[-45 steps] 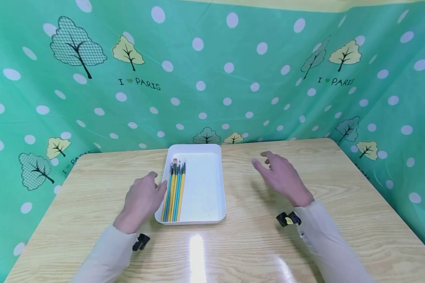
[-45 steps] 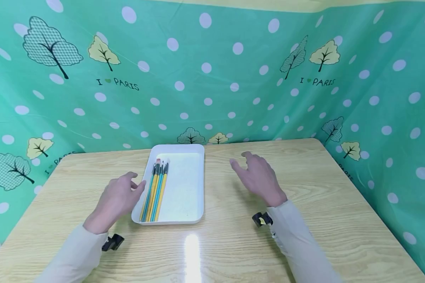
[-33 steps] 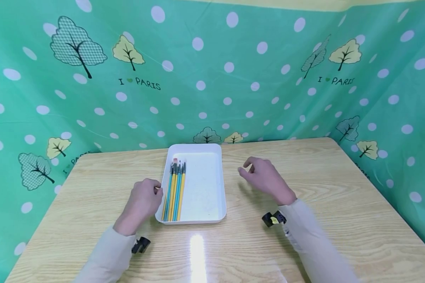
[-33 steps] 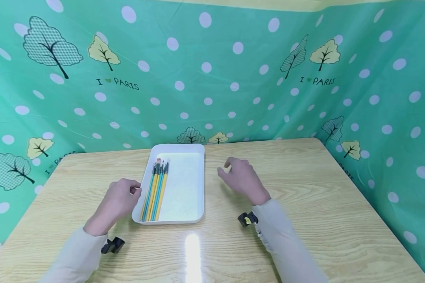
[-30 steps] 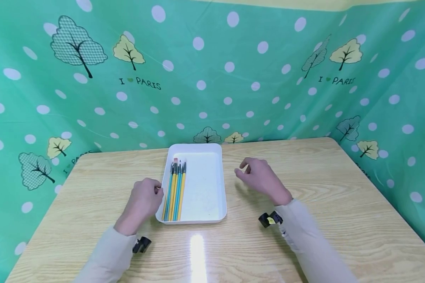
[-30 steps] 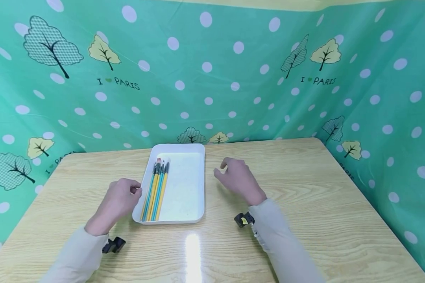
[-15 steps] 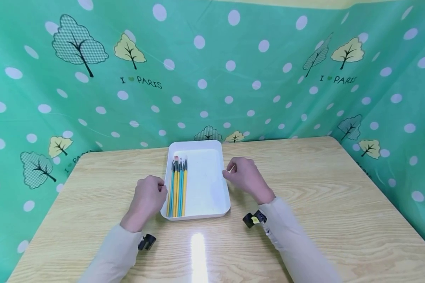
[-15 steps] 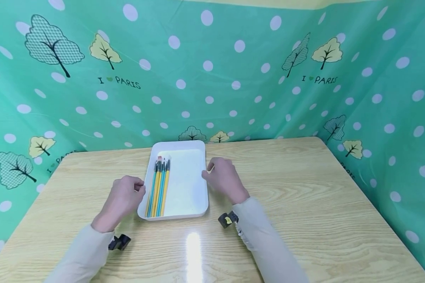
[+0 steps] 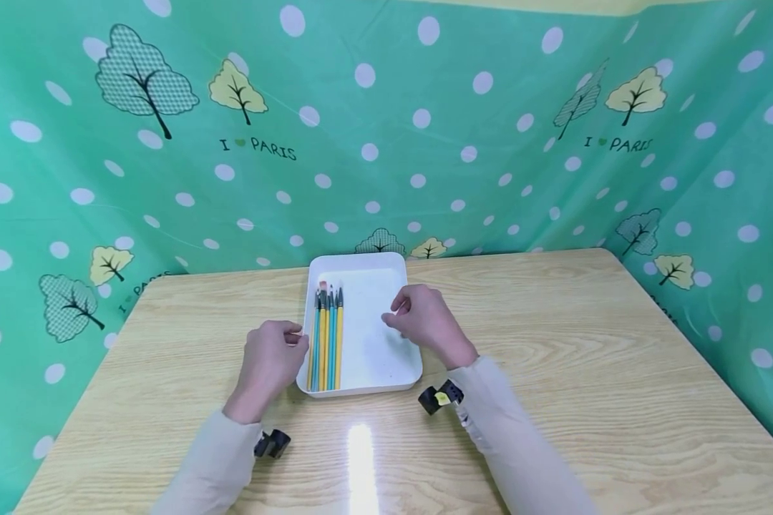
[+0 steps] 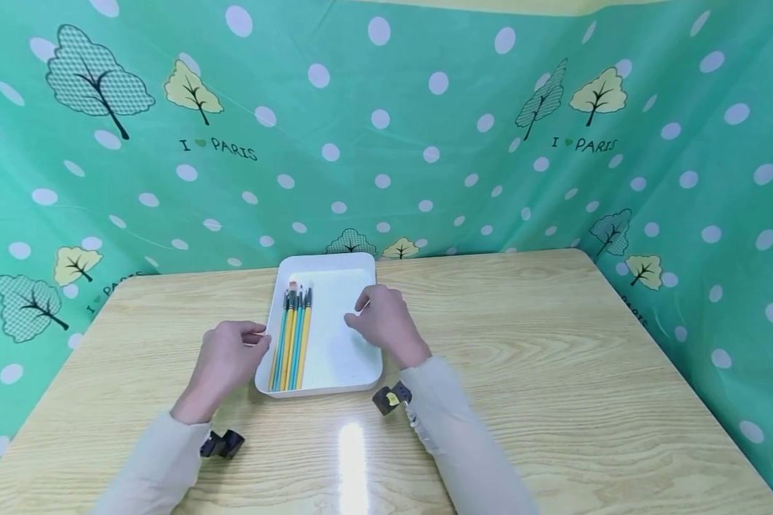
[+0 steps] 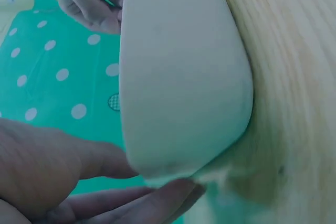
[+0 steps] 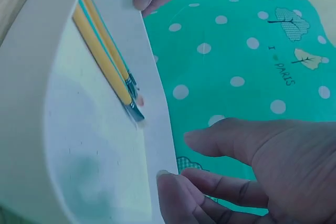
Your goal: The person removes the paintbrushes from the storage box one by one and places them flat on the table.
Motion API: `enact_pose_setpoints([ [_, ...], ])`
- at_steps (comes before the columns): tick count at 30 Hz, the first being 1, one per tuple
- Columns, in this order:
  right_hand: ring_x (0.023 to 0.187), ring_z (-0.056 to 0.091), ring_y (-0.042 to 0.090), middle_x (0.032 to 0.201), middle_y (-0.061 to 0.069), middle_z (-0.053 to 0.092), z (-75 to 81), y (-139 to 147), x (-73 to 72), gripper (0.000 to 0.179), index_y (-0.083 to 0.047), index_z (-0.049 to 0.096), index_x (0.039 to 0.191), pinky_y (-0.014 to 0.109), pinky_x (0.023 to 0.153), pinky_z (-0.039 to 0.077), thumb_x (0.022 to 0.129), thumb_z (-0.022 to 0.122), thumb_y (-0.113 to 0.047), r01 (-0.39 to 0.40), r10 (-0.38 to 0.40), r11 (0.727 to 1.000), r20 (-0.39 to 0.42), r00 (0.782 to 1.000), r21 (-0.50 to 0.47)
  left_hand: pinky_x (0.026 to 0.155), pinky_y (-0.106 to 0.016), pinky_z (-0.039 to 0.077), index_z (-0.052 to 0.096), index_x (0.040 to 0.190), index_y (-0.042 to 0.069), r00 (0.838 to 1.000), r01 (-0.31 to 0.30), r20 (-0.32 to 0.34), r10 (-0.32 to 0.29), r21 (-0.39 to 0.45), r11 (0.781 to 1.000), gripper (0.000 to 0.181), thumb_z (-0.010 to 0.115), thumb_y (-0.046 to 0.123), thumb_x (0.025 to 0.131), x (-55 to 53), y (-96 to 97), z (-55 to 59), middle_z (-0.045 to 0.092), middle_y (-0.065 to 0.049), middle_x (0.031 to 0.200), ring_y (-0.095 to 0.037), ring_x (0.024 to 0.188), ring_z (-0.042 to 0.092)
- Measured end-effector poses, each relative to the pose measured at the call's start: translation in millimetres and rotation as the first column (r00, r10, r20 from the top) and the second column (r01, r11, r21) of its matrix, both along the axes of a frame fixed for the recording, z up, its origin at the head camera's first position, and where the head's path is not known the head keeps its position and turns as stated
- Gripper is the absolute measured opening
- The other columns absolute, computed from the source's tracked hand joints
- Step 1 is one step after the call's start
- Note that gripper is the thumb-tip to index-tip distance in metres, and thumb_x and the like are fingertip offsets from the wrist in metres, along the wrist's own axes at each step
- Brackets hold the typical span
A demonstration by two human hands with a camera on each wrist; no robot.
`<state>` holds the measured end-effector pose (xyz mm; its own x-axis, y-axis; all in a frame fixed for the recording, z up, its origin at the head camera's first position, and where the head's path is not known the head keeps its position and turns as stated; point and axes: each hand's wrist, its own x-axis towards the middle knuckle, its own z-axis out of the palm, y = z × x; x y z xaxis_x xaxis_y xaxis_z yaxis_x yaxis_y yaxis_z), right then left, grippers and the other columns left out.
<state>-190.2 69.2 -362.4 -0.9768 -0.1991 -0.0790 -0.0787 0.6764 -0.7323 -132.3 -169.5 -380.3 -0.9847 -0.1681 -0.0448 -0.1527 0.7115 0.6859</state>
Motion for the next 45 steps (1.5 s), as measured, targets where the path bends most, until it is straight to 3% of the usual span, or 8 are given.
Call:
enact_pose_setpoints([
  [4, 0.067, 0.072, 0.021, 0.081, 0.004, 0.07, 0.6, -12, 0.9, 0.017, -0.007, 0.07, 0.098, 0.026, 0.057, 0.053, 0.091, 0.077, -0.021, -0.006, 0.006, 1.0, 0.035, 0.999, -0.008, 0.092, -0.045, 0.062, 0.064, 0.129, -0.009, 0.999, -0.034, -0.02, 0.035, 0.079, 0.996, 0.038, 0.062, 0.012, 0.098, 1.4, 0.5, -4.0, 0.07, -0.029, 0.123, -0.04, 0.113, 0.071],
  [15, 0.065, 0.071, 0.019, 0.076, 0.003, 0.071, -6.1, -44, 2.2, 0.016, -0.006, 0.07, 0.093, 0.025, 0.053, 0.05, 0.089, 0.079, -0.019, 0.002, 0.002, 0.999, 0.097, 0.995, -0.035, 0.094, -0.037, 0.06, 0.062, 0.134, -0.004, 0.984, -0.125, -0.093, 0.155, 0.266, 0.956, 0.039, 0.063, 0.006, 0.097, -1.6, 11.2, -18.0, 0.066, -0.025, 0.132, -0.036, 0.118, 0.069],
  [29, 0.062, 0.072, 0.02, 0.075, 0.007, 0.069, -15.9, -69, 1.6, 0.021, -0.004, 0.066, 0.091, 0.023, 0.052, 0.046, 0.086, 0.082, -0.017, 0.081, -0.069, 0.994, 0.152, 0.986, -0.072, 0.088, -0.037, 0.062, 0.062, 0.134, -0.003, 0.975, -0.149, -0.125, 0.185, 0.253, 0.956, 0.037, 0.056, 0.003, 0.098, -1.2, 15.7, -24.5, 0.068, -0.025, 0.128, -0.035, 0.114, 0.071],
  [45, 0.059, 0.065, 0.015, 0.07, 0.005, 0.067, -28.2, -81, 3.2, 0.025, -0.008, 0.061, 0.077, 0.022, 0.048, 0.047, 0.087, 0.081, -0.019, 0.11, -0.106, 0.994, 0.178, 0.978, -0.011, 0.087, -0.038, 0.062, 0.061, 0.134, -0.003, 0.976, -0.13, -0.141, 0.165, 0.226, 0.965, 0.036, 0.055, 0.003, 0.099, 0.6, 16.5, -25.8, 0.068, -0.025, 0.126, -0.035, 0.113, 0.07],
])
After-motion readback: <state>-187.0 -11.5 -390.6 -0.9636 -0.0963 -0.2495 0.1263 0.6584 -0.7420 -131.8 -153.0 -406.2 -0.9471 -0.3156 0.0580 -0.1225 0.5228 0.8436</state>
